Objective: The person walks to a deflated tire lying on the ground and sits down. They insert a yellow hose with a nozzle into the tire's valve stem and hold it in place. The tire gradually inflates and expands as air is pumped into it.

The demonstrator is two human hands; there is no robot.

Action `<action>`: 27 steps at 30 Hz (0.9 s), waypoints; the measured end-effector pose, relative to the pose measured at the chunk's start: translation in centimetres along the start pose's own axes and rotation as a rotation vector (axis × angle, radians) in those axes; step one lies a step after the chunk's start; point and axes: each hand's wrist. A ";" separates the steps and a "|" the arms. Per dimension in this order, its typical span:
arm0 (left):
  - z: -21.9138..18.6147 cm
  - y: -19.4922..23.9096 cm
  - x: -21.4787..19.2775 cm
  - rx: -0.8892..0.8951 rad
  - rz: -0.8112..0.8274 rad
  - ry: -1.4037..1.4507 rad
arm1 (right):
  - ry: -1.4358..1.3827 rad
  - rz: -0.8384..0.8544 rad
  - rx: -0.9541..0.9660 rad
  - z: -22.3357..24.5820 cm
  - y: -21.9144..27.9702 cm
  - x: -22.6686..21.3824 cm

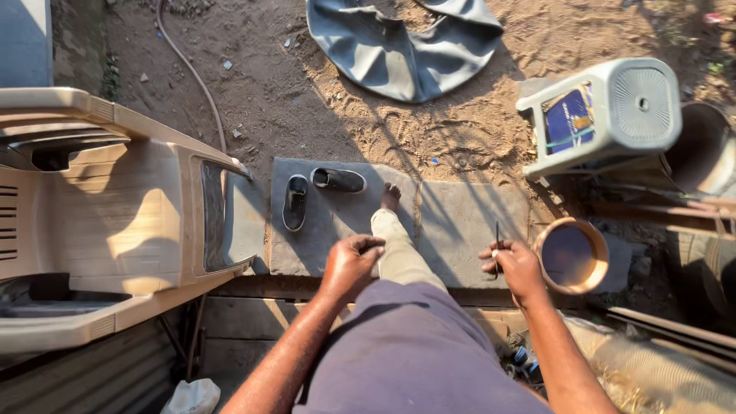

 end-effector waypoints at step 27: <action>-20.3 -51.6 -29.3 0.157 -0.140 0.919 | 0.246 0.972 0.070 53.4 -45.2 50.3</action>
Point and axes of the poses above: each hand's wrist, its own y-axis away from the middle knuckle, its own x-axis out of the palm, z = x × y, and after that the axes turned 1 degree about x, right-handed
